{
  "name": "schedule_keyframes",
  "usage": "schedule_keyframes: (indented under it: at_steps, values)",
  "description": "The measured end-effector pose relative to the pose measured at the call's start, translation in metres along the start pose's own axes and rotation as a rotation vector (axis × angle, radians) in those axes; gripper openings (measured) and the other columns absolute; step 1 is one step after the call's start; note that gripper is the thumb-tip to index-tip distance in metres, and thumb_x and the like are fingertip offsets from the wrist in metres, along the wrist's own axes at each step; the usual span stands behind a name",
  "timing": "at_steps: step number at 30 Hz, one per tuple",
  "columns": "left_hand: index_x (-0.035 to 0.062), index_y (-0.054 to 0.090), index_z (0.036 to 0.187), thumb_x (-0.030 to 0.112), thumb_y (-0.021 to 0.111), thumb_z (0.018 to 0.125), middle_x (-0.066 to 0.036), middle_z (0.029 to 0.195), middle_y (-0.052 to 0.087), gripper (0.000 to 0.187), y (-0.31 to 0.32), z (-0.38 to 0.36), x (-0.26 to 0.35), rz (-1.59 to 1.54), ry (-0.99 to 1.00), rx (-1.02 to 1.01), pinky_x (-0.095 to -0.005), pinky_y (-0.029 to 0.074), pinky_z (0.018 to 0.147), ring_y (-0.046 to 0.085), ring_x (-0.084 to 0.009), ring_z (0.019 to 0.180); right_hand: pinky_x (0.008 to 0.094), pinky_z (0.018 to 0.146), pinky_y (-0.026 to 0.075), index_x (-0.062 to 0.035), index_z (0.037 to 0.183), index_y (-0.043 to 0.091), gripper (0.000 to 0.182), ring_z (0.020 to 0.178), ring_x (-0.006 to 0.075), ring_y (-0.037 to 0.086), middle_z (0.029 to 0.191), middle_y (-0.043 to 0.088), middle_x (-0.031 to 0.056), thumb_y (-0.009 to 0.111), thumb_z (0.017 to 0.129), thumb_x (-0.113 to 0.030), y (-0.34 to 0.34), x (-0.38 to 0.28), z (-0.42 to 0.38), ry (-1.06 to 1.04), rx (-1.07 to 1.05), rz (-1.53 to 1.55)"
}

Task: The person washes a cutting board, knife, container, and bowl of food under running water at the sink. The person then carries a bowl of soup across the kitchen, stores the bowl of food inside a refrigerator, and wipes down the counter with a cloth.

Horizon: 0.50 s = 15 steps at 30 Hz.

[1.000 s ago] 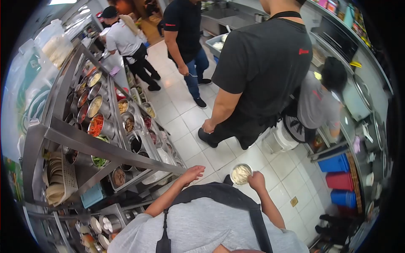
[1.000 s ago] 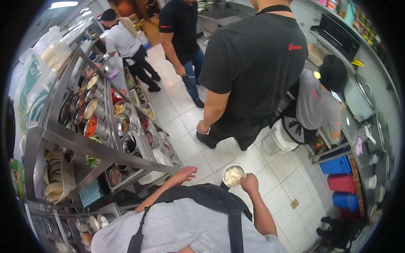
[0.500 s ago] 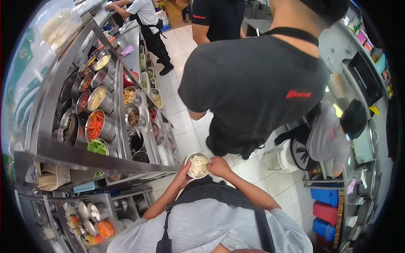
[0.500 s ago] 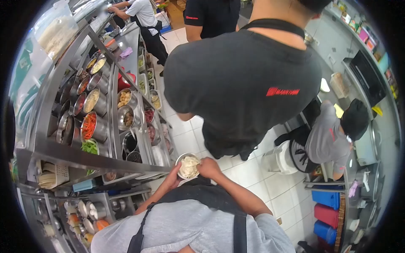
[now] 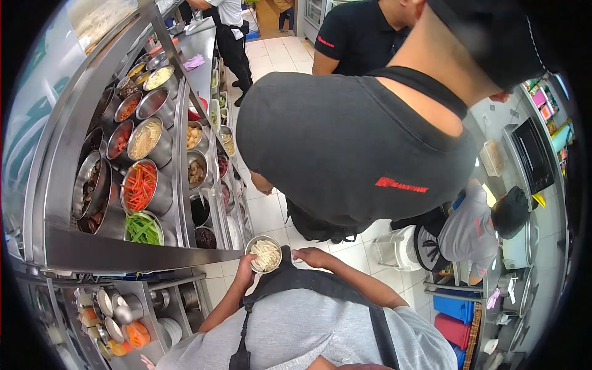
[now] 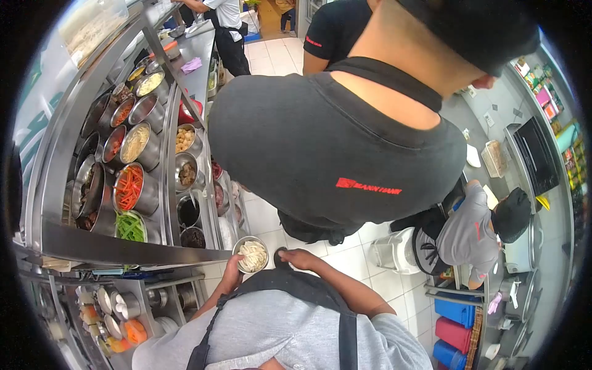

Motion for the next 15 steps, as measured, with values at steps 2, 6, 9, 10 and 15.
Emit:
schedule_keyframes:
  at_steps: [2,6,9,10,15]
  values:
    - [-0.0035,0.057,0.133,0.025,0.054,0.087,-0.017,0.124,0.068,0.054,-0.006,-0.005,0.001,0.022,-0.008,0.017,-0.0386,0.054,0.098,0.069,-0.0279,0.11,0.0435,0.104,0.045,-0.0049,0.117,0.072,0.08,0.115,0.0386,0.063,0.119,0.07,0.022,0.027,0.102,-0.07,0.008,0.031,-0.006,0.096,0.013,-0.003]
    - [-0.0032,0.056,0.135,0.026,0.055,0.088,-0.017,0.127,0.067,0.056,-0.01,-0.011,0.001,0.042,-0.044,0.044,-0.0395,0.051,0.103,0.066,-0.0284,0.116,0.0462,0.106,0.044,0.0003,0.125,0.067,0.071,0.123,0.042,0.06,0.126,0.066,0.027,0.036,0.103,-0.059,0.029,0.124,-0.017,0.251,0.112,-0.077]
    - [-0.0015,0.053,0.138,0.027,0.053,0.09,-0.017,0.132,0.065,0.056,-0.014,-0.016,0.003,-0.015,-0.006,0.021,-0.0431,0.051,0.105,0.064,-0.029,0.121,0.0466,0.106,0.045,0.0055,0.131,0.06,0.067,0.122,0.0432,0.061,0.126,0.065,0.0292,0.044,0.102,-0.052,0.043,0.154,-0.053,0.473,0.36,0.052]
    - [-0.0015,0.053,0.138,0.027,0.053,0.09,-0.017,0.132,0.065,0.056,-0.019,-0.017,0.001,0.01,-0.018,0.009,-0.0431,0.051,0.105,0.064,-0.029,0.121,0.0466,0.106,0.045,0.0055,0.131,0.06,0.067,0.122,0.0432,0.061,0.126,0.065,0.0292,0.044,0.102,-0.052,0.053,0.158,-0.061,0.478,0.374,0.078]
    - [-0.0015,0.051,0.14,0.028,0.052,0.091,-0.017,0.135,0.063,0.057,-0.032,-0.022,-0.004,-0.074,-0.089,-0.019,-0.0434,0.051,0.106,0.063,-0.0295,0.123,0.0504,0.11,0.042,0.0099,0.147,0.04,0.076,0.13,0.0485,0.051,0.142,0.05,0.0347,0.059,0.096,-0.043,0.083,0.179,-0.082,0.602,0.859,0.184]
Point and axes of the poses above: each hand's wrist, its own z-axis towards the middle knuckle, its own y-axis out of the palm, x = y × z, the point moved 3 cm from there along z, towards the middle knuckle
